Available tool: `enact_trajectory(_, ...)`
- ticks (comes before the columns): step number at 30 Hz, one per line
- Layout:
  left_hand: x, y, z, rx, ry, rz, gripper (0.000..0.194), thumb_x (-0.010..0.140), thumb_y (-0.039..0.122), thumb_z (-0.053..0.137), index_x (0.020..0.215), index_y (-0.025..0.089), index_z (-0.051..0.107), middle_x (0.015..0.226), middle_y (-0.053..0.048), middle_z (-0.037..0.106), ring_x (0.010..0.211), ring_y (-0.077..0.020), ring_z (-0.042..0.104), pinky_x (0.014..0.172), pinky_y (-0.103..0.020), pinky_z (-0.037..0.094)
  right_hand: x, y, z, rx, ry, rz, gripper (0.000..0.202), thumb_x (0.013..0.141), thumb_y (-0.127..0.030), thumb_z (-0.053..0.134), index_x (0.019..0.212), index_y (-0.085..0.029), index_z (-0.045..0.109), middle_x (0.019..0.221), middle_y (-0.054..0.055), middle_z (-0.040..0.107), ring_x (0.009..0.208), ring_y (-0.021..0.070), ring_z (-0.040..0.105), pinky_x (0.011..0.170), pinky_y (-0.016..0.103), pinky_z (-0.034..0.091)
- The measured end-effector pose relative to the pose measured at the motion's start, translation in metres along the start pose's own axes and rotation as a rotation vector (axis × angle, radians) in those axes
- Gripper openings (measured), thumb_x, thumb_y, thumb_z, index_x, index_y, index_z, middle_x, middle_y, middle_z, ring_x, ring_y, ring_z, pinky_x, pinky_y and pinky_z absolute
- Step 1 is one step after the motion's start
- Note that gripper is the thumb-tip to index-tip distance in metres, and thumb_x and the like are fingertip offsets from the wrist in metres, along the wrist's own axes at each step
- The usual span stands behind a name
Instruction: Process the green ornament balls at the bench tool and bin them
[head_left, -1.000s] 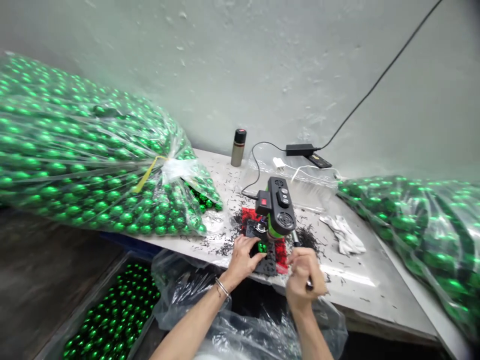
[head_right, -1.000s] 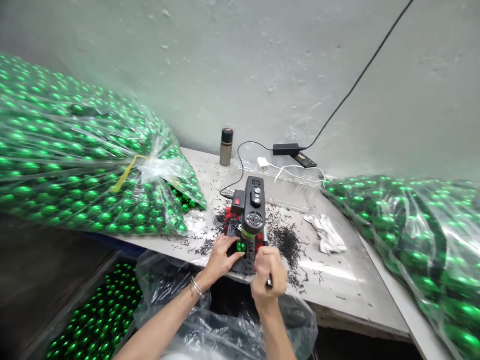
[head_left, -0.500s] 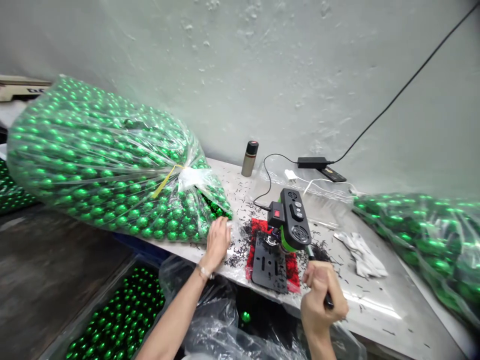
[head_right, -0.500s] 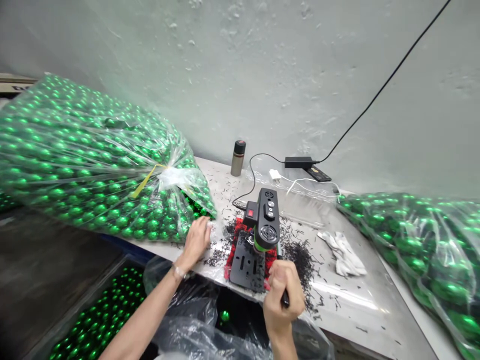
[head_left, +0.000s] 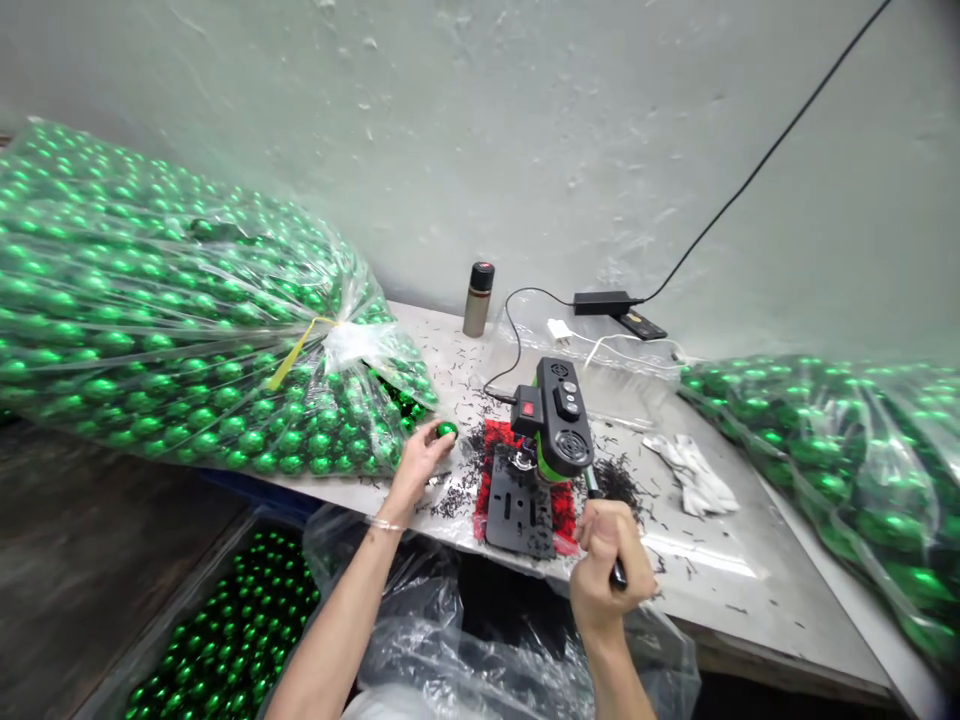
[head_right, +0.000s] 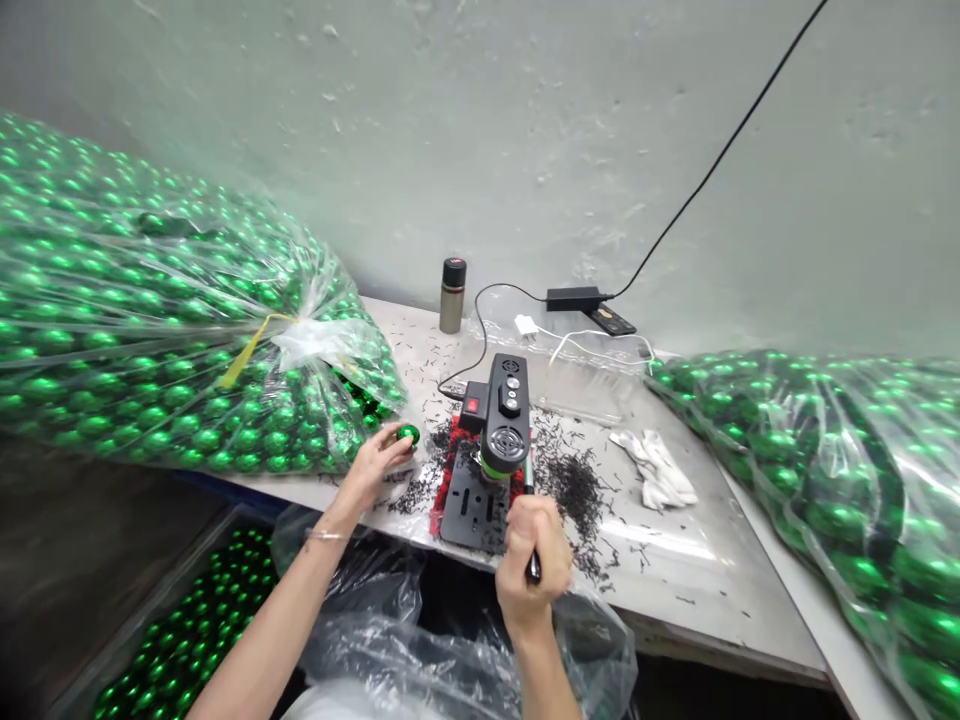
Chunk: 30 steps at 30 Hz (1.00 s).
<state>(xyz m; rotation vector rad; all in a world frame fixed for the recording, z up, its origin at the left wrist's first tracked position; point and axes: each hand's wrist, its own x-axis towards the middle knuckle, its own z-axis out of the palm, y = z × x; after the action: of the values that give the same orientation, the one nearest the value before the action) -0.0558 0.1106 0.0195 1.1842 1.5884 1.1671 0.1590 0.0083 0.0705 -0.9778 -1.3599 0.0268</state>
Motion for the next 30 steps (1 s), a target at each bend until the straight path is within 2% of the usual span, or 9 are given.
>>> enact_trajectory(3, -0.036, -0.004, 0.005, -0.5, -0.085, -0.149, 0.058, 0.067, 0.046, 0.081, 0.113, 0.014, 0.067, 0.093, -0.006, 0.072, 0.078, -0.0178, 0.069, 0.083, -0.034, 0.056, -0.001, 0.0, 0.001, 0.001, 0.008, -0.008, 0.032, 0.094, -0.01, 0.044, 0.063, -0.02, 0.043, 0.065, -0.002, 0.05, 0.061, 0.0115, 0.049, 0.057, 0.027, 0.036)
enact_trajectory(6, -0.063, -0.007, 0.022, -0.592, -0.137, -0.205, 0.057, 0.065, 0.048, 0.082, 0.109, 0.016, 0.066, 0.096, -0.006, 0.072, 0.08, -0.0168, 0.069, 0.084, -0.033, 0.056, -0.001, -0.002, 0.001, -0.008, -0.002, -0.017, 0.031, 0.093, -0.008, 0.044, 0.064, -0.02, 0.043, 0.065, -0.002, 0.049, 0.062, 0.0115, 0.049, 0.058, 0.027, 0.036)
enact_trajectory(9, -0.074, -0.012, 0.043, -0.515, -0.189, -0.152, 0.052, 0.067, 0.047, 0.081, 0.105, 0.017, 0.064, 0.095, -0.006, 0.073, 0.089, -0.0203, 0.07, 0.087, -0.035, 0.055, -0.001, -0.004, 0.0, -0.012, -0.032, -0.009, 0.031, 0.093, -0.008, 0.044, 0.065, -0.02, 0.043, 0.067, -0.001, 0.05, 0.063, 0.0116, 0.049, 0.058, 0.027, 0.037)
enact_trajectory(12, -0.075, -0.018, 0.063, -0.338, -0.227, 0.012, 0.04, 0.074, 0.042, 0.075, 0.104, 0.018, 0.063, 0.099, -0.008, 0.073, 0.097, -0.0227, 0.069, 0.093, -0.038, 0.052, -0.001, -0.006, -0.001, -0.008, -0.056, -0.012, 0.03, 0.092, -0.007, 0.043, 0.065, -0.02, 0.043, 0.069, -0.001, 0.051, 0.063, 0.0115, 0.05, 0.057, 0.027, 0.037)
enact_trajectory(15, -0.076, -0.022, 0.075, -0.119, -0.182, 0.173, 0.029, 0.08, 0.034, 0.069, 0.105, 0.02, 0.064, 0.103, -0.009, 0.072, 0.101, -0.0244, 0.067, 0.096, -0.042, 0.048, 0.0, -0.007, -0.001, -0.012, -0.059, -0.023, 0.03, 0.092, -0.006, 0.043, 0.065, -0.021, 0.044, 0.068, -0.001, 0.05, 0.063, 0.0114, 0.05, 0.058, 0.027, 0.039)
enact_trajectory(21, -0.081, -0.025, 0.083, 0.232, -0.059, 0.361, 0.027, 0.081, 0.026, 0.07, 0.107, 0.023, 0.066, 0.103, -0.007, 0.071, 0.101, -0.0265, 0.064, 0.099, -0.048, 0.044, -0.003, -0.006, -0.001, -0.013, -0.067, -0.021, 0.029, 0.092, -0.007, 0.043, 0.066, -0.021, 0.045, 0.067, -0.001, 0.05, 0.063, 0.012, 0.05, 0.057, 0.026, 0.04)
enact_trajectory(26, -0.081, -0.03, 0.085, 0.282, -0.044, 0.472, 0.028, 0.085, 0.028, 0.067, 0.113, 0.023, 0.066, 0.104, -0.007, 0.072, 0.101, -0.0253, 0.063, 0.097, -0.043, 0.046, -0.006, -0.003, -0.001, -0.009, -0.061, -0.034, 0.028, 0.091, -0.006, 0.044, 0.067, -0.021, 0.046, 0.068, -0.002, 0.05, 0.063, 0.0117, 0.05, 0.056, 0.025, 0.041)
enact_trajectory(30, -0.077, -0.032, 0.085, 0.288, -0.103, 0.521, 0.029, 0.085, 0.031, 0.068, 0.113, 0.023, 0.068, 0.105, -0.007, 0.073, 0.102, -0.026, 0.063, 0.103, -0.047, 0.04, -0.007, -0.002, -0.001, -0.025, -0.061, -0.05, 0.026, 0.091, -0.006, 0.044, 0.07, -0.021, 0.047, 0.068, -0.002, 0.051, 0.063, 0.0115, 0.051, 0.058, 0.026, 0.041)
